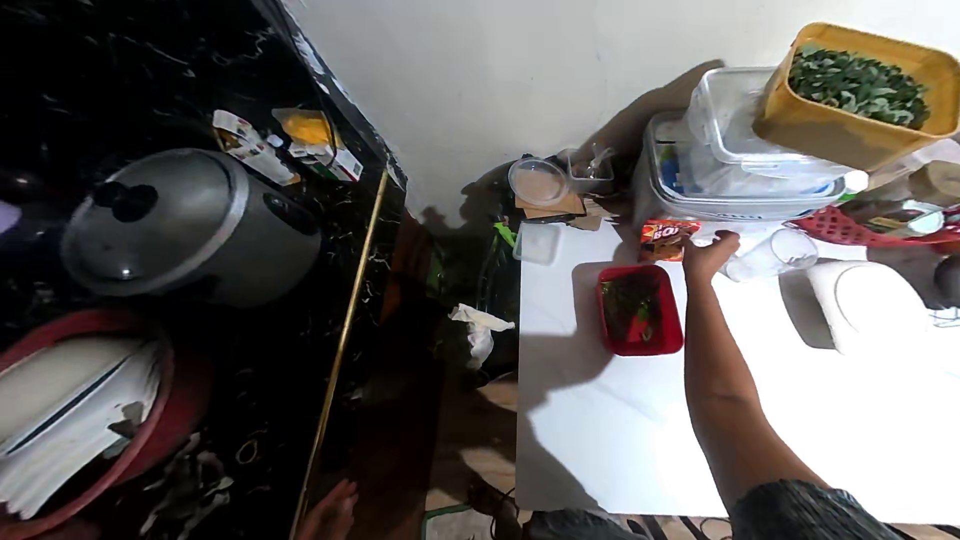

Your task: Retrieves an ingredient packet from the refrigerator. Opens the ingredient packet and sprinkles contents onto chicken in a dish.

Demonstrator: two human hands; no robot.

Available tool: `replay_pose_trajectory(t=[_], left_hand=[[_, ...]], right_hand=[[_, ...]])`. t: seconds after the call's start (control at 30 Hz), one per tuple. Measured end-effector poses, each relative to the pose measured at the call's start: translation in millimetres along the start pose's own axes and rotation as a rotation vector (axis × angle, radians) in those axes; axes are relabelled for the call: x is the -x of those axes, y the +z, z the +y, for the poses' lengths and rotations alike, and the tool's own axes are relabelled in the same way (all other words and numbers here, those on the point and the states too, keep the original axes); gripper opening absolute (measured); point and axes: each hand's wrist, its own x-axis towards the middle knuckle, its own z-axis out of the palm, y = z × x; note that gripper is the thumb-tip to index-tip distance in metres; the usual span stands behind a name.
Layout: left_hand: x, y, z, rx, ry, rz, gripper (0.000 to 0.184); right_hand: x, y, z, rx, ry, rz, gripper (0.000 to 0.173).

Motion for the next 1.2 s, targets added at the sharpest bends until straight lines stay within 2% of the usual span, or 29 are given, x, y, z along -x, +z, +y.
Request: replay_pose_trajectory(t=[0.1,0.17,0.23,0.37,0.47,0.53,0.6,0.67,0.73,0.83,0.93,1.07,1.2], left_hand=[[4,-6,-8,0.023,0.038,0.048,0.042],[13,-8,-7,0.06,0.035,0.104,0.039],[22,-18,-6,0.089,0.025,0.148,0.038],[35,-48,-31,0.137,0.09,0.227,0.038],[48,-74,-70,0.19,0.147,0.275,0.037],[65,-94,-99,0.207,0.142,0.299,0.038],[87,-117,-130,0.195,0.127,0.341,0.039],[113,-141,-164,0.196,0.097,0.393,0.04],[143,-163,-199,0.221,0.041,0.452,0.041],[188,-194,-247,0.251,-0.052,0.569,0.043],[220,-213,-270,0.286,-0.128,0.67,0.042],[229,-229,-289,0.333,-0.175,0.686,0.041],[215,-241,-296,0.305,-0.108,0.616,0.041]], right_hand=[[37,-8,-23,-0.139,-0.049,0.12,0.067],[84,-2,-62,-0.283,-0.197,0.053,0.054],[152,13,-109,-0.456,-0.382,-0.134,0.045],[329,43,-188,-0.686,-0.73,-0.715,0.031],[458,67,-221,-0.54,-0.983,-1.103,0.017],[534,94,-232,-0.365,-1.085,-1.302,0.016],[597,127,-235,-0.195,-1.136,-1.387,0.017],[645,160,-242,-0.078,-1.144,-1.374,0.018],[677,184,-256,0.086,-1.114,-1.365,0.025],[708,209,-274,0.202,-1.111,-1.279,0.025],[725,223,-281,0.327,-1.139,-1.236,0.026],[735,235,-283,0.451,-1.167,-1.195,0.029],[735,238,-273,0.352,-1.23,-1.166,0.028]])
